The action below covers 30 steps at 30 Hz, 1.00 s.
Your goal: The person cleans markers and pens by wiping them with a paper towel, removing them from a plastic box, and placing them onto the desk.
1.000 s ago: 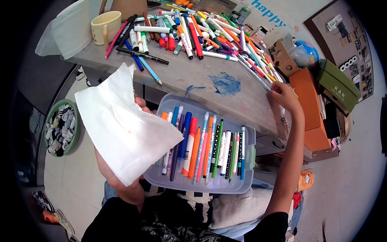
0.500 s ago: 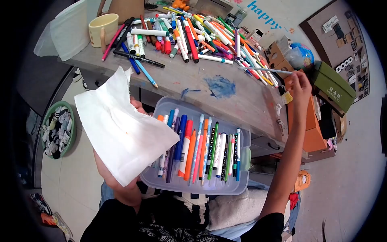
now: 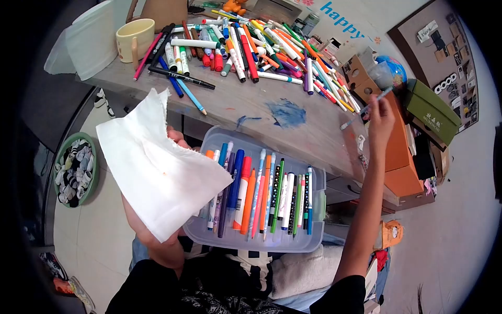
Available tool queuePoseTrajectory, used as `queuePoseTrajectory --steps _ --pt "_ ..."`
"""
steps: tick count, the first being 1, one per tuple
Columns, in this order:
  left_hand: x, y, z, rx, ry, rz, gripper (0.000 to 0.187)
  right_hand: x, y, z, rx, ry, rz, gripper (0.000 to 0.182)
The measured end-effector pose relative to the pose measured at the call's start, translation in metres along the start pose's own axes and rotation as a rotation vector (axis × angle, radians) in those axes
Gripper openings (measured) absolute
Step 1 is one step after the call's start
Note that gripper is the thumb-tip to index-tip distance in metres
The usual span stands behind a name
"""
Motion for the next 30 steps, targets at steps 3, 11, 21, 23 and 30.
queuePoseTrajectory --steps 3,11,21,23,30 --pt "-0.003 -0.002 -0.002 -0.045 0.000 0.078 0.058 0.022 0.019 0.028 0.152 -0.073 0.246 0.021" --pt "0.008 -0.010 -0.005 -0.049 -0.154 0.126 0.051 0.037 0.017 0.065 0.055 -0.269 0.447 0.024" --pt "0.002 -0.013 0.004 -0.081 -0.034 -0.040 0.066 0.032 -0.135 0.164 0.195 -0.175 -0.129 0.027" --pt "0.009 -0.021 0.004 -0.132 -0.067 0.018 0.068 0.045 -0.159 0.197 0.166 -0.263 -0.152 0.027" --pt "0.020 -0.039 0.010 -0.214 -0.150 -0.024 0.073 0.141 -0.229 0.239 -0.036 -0.571 -0.123 0.024"
Point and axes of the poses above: each hand's wrist, its own z-axis away from the middle knuckle, its own x-axis out of the palm, y = z × x, the point moved 9 cm from there along -z, towards the middle knuckle, and after that the axes turned 5 degrees about -y, right-handed, at the moved point
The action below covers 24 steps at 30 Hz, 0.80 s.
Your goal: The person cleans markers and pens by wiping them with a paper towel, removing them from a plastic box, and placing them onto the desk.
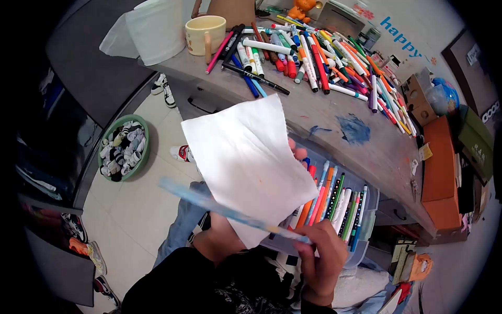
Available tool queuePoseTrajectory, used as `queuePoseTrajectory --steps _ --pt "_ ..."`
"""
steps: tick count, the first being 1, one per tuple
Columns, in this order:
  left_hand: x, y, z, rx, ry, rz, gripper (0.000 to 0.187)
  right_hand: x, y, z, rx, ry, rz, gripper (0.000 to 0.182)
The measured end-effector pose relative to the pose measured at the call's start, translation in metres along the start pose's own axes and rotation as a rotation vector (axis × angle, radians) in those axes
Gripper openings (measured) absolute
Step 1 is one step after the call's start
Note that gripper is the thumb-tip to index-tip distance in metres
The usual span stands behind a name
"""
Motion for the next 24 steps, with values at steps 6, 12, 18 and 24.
queuePoseTrajectory --steps 6,12,18,24 --pt "0.004 -0.010 0.001 -0.034 -0.067 0.030 0.072 0.019 -0.008 -0.008 -0.026 -0.040 0.015 0.022" --pt "0.019 -0.008 0.003 -0.043 -0.031 -0.040 0.037 0.019 -0.004 -0.008 0.023 0.081 0.034 0.022" --pt "0.024 -0.004 0.007 -0.036 -0.163 -0.052 0.037 0.028 -0.004 -0.010 0.022 0.003 0.084 0.025" --pt "0.025 -0.001 0.011 -0.037 -0.272 -0.051 0.037 0.023 -0.007 -0.010 -0.040 0.022 0.039 0.026"
Point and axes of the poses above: each hand's wrist, its own z-axis away from the middle knuckle, its own x-axis out of the palm, y = z × x, the point moved 9 cm from there along -z, towards the middle knuckle, and after that the axes turned 5 degrees about -y, right-handed, at the moved point
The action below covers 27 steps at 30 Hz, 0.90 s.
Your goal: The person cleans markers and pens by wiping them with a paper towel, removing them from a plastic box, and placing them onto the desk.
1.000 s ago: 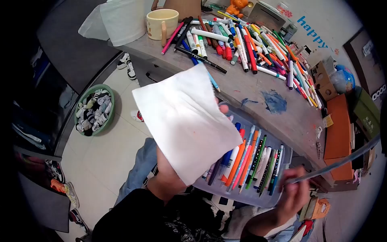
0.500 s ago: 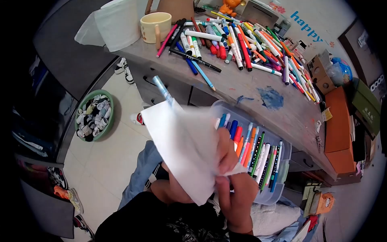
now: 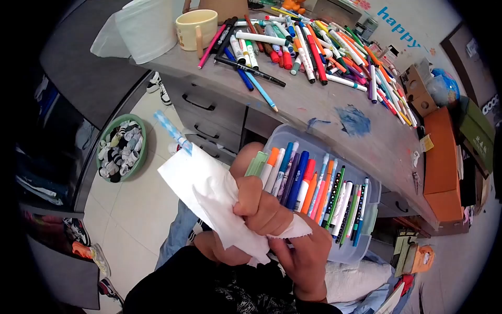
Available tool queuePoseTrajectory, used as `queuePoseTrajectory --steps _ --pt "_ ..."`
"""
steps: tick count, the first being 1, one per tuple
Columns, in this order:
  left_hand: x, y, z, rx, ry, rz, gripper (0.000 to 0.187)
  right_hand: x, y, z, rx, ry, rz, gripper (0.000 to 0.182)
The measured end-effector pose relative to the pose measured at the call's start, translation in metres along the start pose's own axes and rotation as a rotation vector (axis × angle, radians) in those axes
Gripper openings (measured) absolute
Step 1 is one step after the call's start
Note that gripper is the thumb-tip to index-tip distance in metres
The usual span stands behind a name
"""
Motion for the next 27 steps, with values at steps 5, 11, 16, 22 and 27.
queuePoseTrajectory --steps 5,11,16,22,27 --pt "-0.001 -0.002 0.004 -0.007 -0.034 0.020 0.037 0.004 0.001 0.000 0.017 -0.047 -0.010 0.024" --pt "-0.006 -0.004 0.002 0.012 -0.027 0.062 0.036 0.001 -0.001 0.005 0.020 0.008 0.016 0.020" --pt "-0.028 0.084 0.012 0.605 0.135 -0.113 0.031 0.006 0.006 0.027 0.046 -0.112 0.097 0.020" --pt "-0.020 0.076 0.010 0.468 0.124 -0.143 0.029 -0.009 0.008 0.029 0.063 -0.020 0.044 0.026" --pt "-0.017 0.060 0.005 0.417 0.135 -0.051 0.028 -0.007 0.006 0.026 0.081 -0.023 0.031 0.019"
Point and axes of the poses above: each hand's wrist, its own z-axis away from the middle knuckle, its own x-axis out of the palm, y = z × x, the point moved 9 cm from there along -z, towards the middle knuckle, and after that the axes turned 5 degrees about -y, right-handed, at the moved point
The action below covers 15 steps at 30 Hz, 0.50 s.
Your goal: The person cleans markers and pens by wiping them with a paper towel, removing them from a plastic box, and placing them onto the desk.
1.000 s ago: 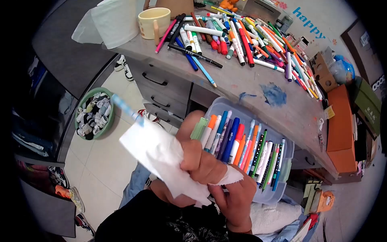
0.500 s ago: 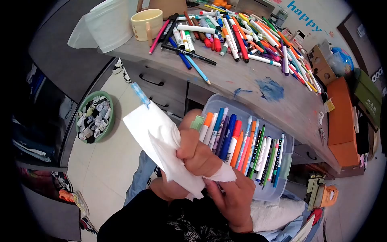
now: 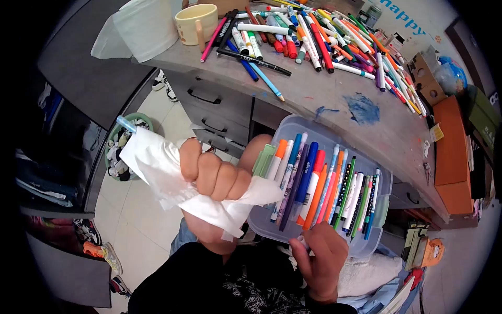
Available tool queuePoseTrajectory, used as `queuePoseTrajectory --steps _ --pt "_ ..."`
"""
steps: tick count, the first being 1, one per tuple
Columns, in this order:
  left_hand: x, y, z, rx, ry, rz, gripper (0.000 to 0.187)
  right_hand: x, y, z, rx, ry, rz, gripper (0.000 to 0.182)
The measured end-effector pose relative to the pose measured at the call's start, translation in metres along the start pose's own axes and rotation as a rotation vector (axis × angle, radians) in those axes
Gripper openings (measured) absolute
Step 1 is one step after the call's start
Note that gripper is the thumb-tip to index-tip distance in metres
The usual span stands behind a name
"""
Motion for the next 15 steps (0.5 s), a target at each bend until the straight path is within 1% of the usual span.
queuePoseTrajectory --steps 2,3,5,9,11,12,14,15 --pt "-0.005 -0.004 0.002 0.005 0.059 0.114 0.026 -0.002 0.000 0.000 -0.002 -0.002 -0.003 0.022" --pt "-0.005 -0.006 0.004 0.006 0.060 0.114 0.026 -0.001 -0.001 -0.001 -0.001 -0.003 -0.002 0.022" --pt "-0.004 -0.020 0.008 -0.105 0.060 0.255 0.028 -0.002 0.003 -0.002 0.057 0.027 -0.074 0.029" --pt "-0.002 -0.037 0.007 -0.160 0.133 0.248 0.028 -0.001 -0.001 -0.011 0.096 0.016 -0.091 0.033" --pt "-0.002 -0.045 0.007 -0.191 0.182 0.242 0.028 -0.009 -0.010 -0.015 0.016 0.087 -0.040 0.034" --pt "-0.004 -0.047 0.007 -0.207 0.207 0.238 0.028 -0.009 -0.009 -0.014 0.018 0.087 -0.041 0.034" --pt "-0.006 -0.050 0.006 -0.226 0.184 0.226 0.028 -0.012 -0.005 -0.012 0.003 0.142 -0.139 0.035" --pt "-0.005 -0.051 0.006 -0.246 0.162 0.214 0.028 -0.010 -0.004 -0.010 0.005 0.142 -0.139 0.035"
Point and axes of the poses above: each hand's wrist, its own z-axis away from the middle knuckle, its own x-axis out of the palm, y = z × x, the point moved 9 cm from there along -z, towards the middle knuckle, and after that the axes turned 5 degrees about -y, right-handed, at the moved point
